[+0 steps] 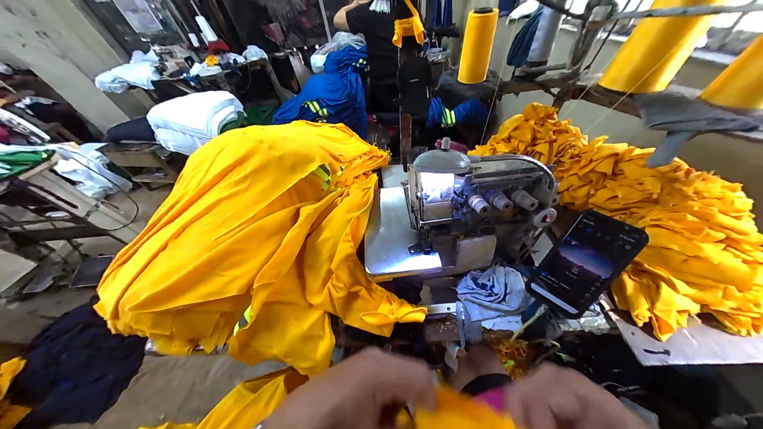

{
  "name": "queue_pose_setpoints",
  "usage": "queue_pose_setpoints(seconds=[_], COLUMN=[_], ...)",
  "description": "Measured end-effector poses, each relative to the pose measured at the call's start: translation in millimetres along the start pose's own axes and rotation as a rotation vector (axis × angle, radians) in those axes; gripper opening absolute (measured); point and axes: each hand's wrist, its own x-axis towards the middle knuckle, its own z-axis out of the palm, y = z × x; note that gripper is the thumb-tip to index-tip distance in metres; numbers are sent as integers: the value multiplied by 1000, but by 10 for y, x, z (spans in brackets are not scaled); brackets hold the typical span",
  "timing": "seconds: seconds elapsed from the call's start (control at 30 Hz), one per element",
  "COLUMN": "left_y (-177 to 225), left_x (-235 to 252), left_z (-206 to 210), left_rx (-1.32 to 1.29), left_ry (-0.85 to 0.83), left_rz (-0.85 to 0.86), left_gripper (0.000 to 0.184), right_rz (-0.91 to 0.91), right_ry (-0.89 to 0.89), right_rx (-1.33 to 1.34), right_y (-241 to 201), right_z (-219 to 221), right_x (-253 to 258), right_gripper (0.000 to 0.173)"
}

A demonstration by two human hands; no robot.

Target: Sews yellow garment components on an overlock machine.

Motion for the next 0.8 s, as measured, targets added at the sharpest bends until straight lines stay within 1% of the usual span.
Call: queue_pose_setpoints(seconds=[0.03, 0.07, 0.1, 0.13, 0.17, 0.2, 0.23, 0.27, 0.33, 0.4, 0.47, 0.5, 0.53, 0.57, 0.6, 0.63, 0.67, 0.7, 0.73, 0.77, 0.8], left_y=[-2, -67, -141, -181, -201, -216, -231, -247, -288, -348, -431, -484, -530, -568, -595, -614, -628, -634, -634, -631, -631], left_x=[66, 163, 251, 310, 339, 330, 298, 260, 185, 101, 25, -3, -26, -48, -66, -83, -103, -120, -133, -145, -156], left_z=[108, 217, 296, 331, 340, 348, 348, 331, 278, 287, 352, 393, 436, 478, 508, 525, 534, 537, 534, 528, 522], left_rx=[193, 399, 568, 680, 754, 795, 799, 766, 635, 574, 597, 621, 637, 643, 639, 628, 616, 607, 601, 599, 597], left_ry=[305, 606, 823, 939, 981, 972, 926, 852, 708, 638, 630, 638, 646, 654, 665, 678, 690, 699, 704, 704, 702], left_rz=[-31, -55, -68, -64, -49, -37, -27, -29, -43, -72, -100, -104, -104, -103, -101, -99, -93, -84, -77, -73, -76], left_gripper=[8, 7, 9, 10, 9, 8, 6, 4, 4, 9, 12, 12, 12, 12, 12, 11, 11, 11, 10, 10, 10], right_rz=[2, -25, -68, -116, -147, -147, -127, -109, -118, -134, -121, -116, -125, -152, -189, -209, -191, -130, -69, -40, -45], right_ry=[322, 635, 857, 967, 996, 988, 964, 929, 821, 687, 573, 529, 487, 455, 442, 464, 499, 522, 530, 506, 441], right_rx=[-161, -360, -500, -596, -664, -731, -808, -870, -936, -962, -946, -891, -777, -622, -486, -404, -381, -419, -474, -521, -560], right_y=[56, 161, 248, 290, 307, 327, 360, 396, 447, 503, 580, 625, 661, 684, 702, 723, 745, 767, 792, 807, 801], right_z=[127, 242, 312, 330, 317, 290, 245, 191, 98, 71, 96, 115, 137, 162, 182, 194, 203, 208, 218, 235, 247], right_x=[88, 222, 351, 446, 497, 498, 474, 453, 419, 380, 353, 351, 344, 332, 328, 330, 329, 322, 317, 317, 311], right_gripper=[17, 17, 19, 19, 18, 16, 19, 21, 17, 14, 19, 22, 18, 11, 10, 11, 10, 5, 9, 18, 13])
